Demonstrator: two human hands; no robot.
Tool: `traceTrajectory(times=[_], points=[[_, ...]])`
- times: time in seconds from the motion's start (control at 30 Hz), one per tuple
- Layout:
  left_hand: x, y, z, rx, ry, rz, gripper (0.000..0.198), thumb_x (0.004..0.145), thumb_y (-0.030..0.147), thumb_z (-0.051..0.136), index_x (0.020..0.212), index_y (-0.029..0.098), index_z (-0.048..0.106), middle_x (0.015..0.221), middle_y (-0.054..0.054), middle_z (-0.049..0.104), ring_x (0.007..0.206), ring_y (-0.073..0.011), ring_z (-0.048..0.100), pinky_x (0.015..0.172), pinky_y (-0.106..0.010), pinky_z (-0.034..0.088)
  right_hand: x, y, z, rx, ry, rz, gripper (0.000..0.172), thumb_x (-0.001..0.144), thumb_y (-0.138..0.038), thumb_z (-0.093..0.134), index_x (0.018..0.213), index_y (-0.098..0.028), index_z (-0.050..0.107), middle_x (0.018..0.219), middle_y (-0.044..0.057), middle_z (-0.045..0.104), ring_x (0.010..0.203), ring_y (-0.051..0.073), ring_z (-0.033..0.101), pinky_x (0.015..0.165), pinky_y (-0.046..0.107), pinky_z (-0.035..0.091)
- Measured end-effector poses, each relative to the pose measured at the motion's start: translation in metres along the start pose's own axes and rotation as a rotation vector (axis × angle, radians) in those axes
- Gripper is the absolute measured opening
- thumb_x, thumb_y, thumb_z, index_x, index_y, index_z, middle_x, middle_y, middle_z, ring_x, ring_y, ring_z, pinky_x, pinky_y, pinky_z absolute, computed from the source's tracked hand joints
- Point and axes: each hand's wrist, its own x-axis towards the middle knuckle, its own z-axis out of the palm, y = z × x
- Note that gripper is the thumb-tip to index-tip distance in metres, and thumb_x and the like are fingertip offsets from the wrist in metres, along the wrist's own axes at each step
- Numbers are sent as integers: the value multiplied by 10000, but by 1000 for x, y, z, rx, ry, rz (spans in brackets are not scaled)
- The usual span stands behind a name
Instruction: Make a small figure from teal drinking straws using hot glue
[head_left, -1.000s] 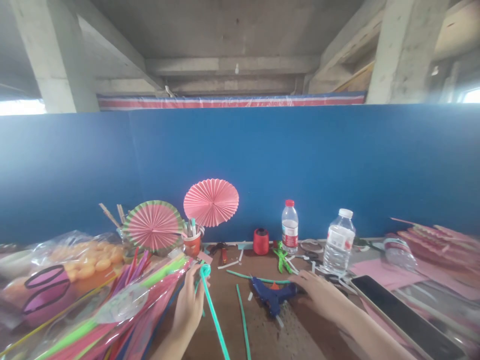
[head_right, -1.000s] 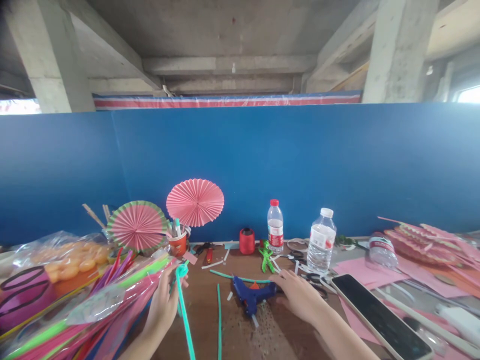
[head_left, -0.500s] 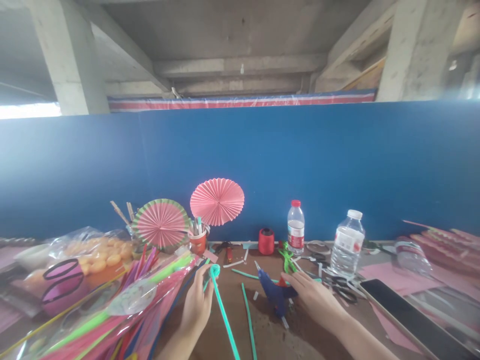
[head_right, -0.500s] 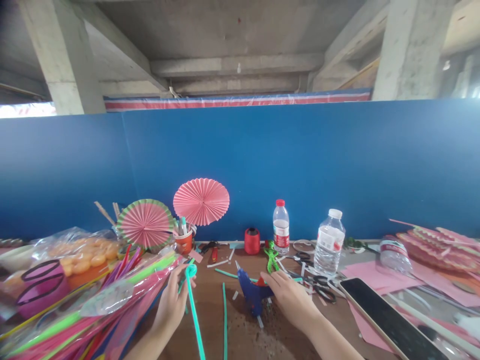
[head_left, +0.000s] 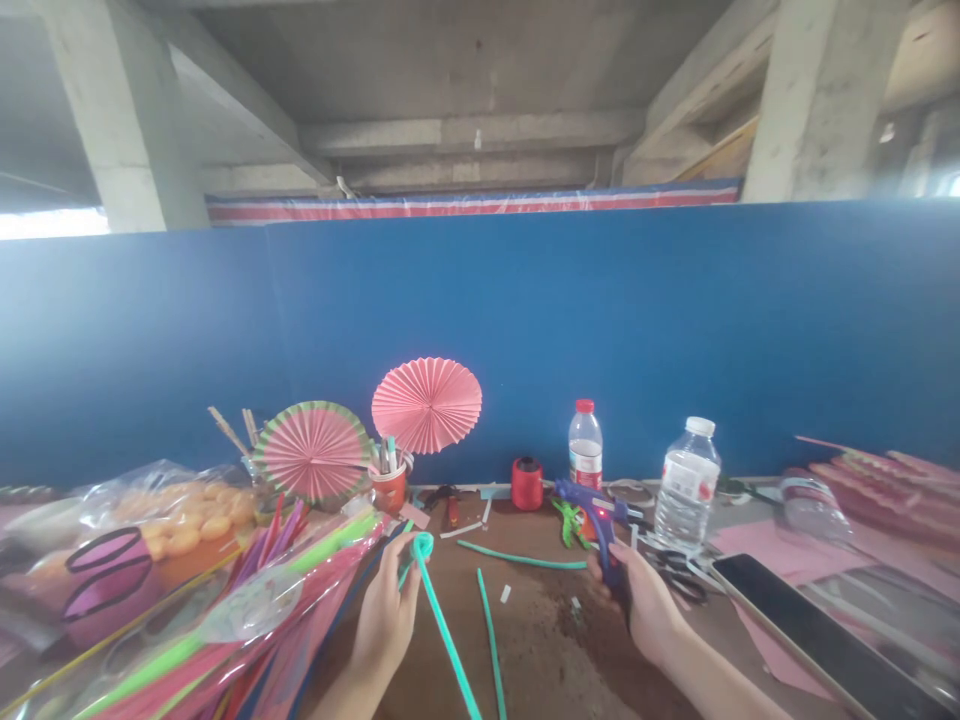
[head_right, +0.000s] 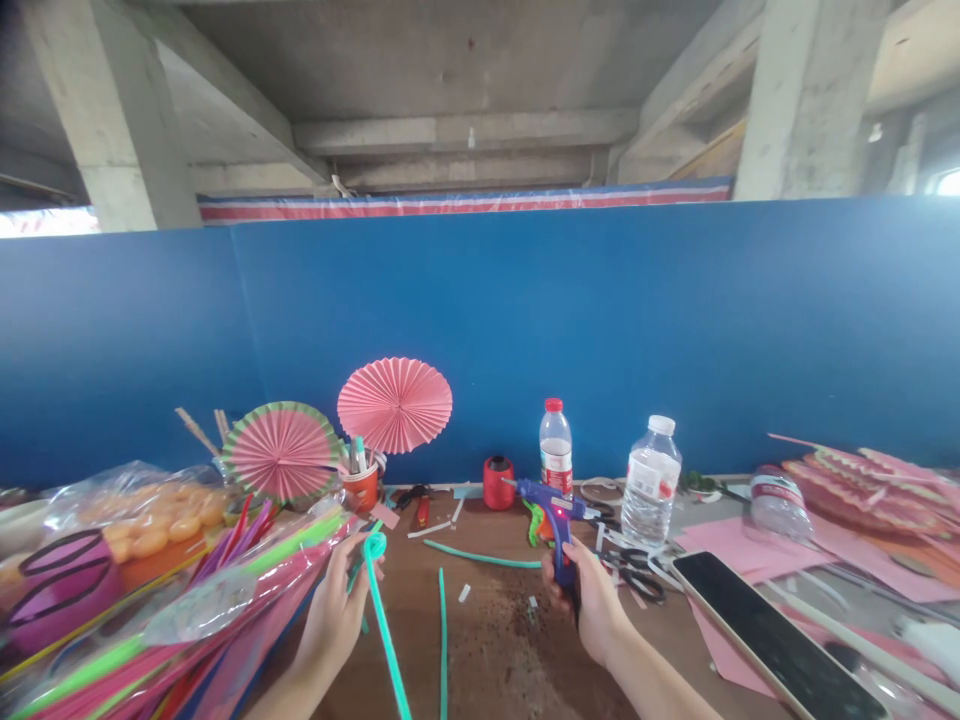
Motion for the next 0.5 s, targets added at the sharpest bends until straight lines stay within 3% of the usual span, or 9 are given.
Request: traceTrajectory(times=[0.27, 0.5], points=[[-1, 4, -2, 9, -18, 10, 281, 867, 327, 370, 1120, 213, 414, 1028, -101, 633, 931, -234, 622, 805, -413, 483, -5, 5, 5, 274, -113, 139, 117, 675, -285, 468, 738, -190, 443, 541, -51, 446, 376, 52, 330, 340, 146, 162], [-1, 1, -1, -9, -38, 4, 302, 870, 332, 363, 1147, 215, 390, 1090, -117, 599, 1014, -247, 585, 844, -437, 463, -6, 6, 4, 337, -171, 267, 153, 705, -304, 467, 709, -156, 504, 505, -46, 405, 361, 39, 285, 343, 144, 163]])
